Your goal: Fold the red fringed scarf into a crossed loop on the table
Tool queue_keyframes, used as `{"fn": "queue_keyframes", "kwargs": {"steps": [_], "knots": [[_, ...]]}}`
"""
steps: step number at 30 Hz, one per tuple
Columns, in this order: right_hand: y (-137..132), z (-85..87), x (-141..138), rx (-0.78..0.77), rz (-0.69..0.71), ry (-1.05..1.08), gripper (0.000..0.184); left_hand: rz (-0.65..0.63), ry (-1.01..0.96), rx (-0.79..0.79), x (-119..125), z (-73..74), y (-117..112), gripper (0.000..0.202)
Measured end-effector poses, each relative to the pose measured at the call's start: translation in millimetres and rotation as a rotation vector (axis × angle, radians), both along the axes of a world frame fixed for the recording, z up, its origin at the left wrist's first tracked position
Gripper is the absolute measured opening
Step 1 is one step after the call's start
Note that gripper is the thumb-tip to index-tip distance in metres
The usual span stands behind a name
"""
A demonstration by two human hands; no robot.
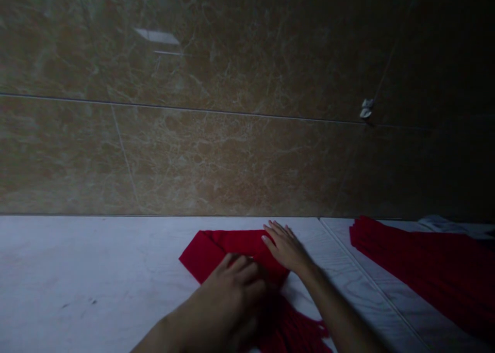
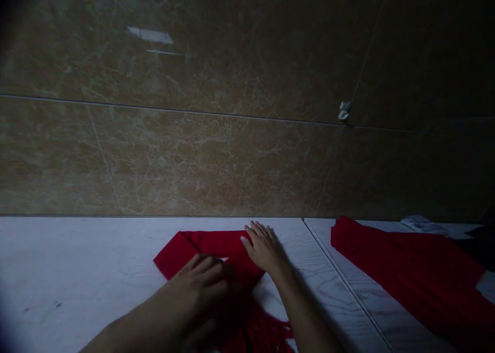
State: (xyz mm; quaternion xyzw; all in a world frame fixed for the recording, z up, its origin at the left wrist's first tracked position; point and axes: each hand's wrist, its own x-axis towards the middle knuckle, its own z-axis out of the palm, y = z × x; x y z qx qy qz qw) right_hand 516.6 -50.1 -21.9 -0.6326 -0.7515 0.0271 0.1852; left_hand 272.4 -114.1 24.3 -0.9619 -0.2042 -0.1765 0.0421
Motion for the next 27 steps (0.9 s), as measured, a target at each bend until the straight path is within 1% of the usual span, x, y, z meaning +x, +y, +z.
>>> {"fn": "queue_keyframes", "kwargs": {"steps": [1,2,3,4,7,8,10,13,15,18,22,24,25,27], "knots": [[-1,0.9,-1,0.019,-0.005,0.0,0.049,-0.085,-0.018,0.105,5,-2.9,-12,0.023],[-3,2.1,-2,0.042,-0.003,0.0,0.047,-0.105,-0.016,0.182,9,-9.0,-22,0.02],[-5,3.4,-4,0.063,0.008,0.0,0.046,-0.107,-0.026,0.253,11,-17.4,-30,0.018],[-6,4.7,-6,0.077,0.028,0.002,0.046,-0.078,-0.046,0.308,13,-26.9,-36,0.017],[-11,7.4,-15,0.053,0.121,0.016,0.047,0.016,-0.13,0.363,14,-52.1,-42,0.018],[-12,7.7,-18,0.028,0.143,0.022,0.048,0.031,-0.15,0.357,14,-57.5,-42,0.018],[-14,7.4,-21,-0.017,0.166,0.022,0.05,0.026,-0.168,0.332,13,-63.7,-42,0.018],[-14,6.4,-22,-0.039,0.171,0.014,0.051,-0.016,-0.164,0.301,8,-66.1,-42,0.014],[-14,5.7,-21,-0.037,0.175,0.018,0.051,-0.027,-0.18,0.287,2,-66.0,-43,0.015],[-14,4.0,-21,-0.03,0.174,0.038,0.05,-0.027,-0.21,0.241,-7,-65.6,-44,0.021],[-12,2.4,-23,-0.031,0.173,0.044,0.051,-0.023,-0.209,0.166,-12,-65.5,-46,0.02],[-11,6.3,-23,-0.024,0.176,0.043,0.051,-0.044,-0.18,0.122,-14,-60.8,-46,0.021],[-13,10.1,-22,-0.005,0.171,0.05,0.05,-0.063,-0.152,0.091,-16,-55.8,-46,0.024],[-23,20.9,-19,0.064,0.129,0.09,0.044,-0.091,-0.093,0.005,-24,-40.2,-41,0.037]]}}
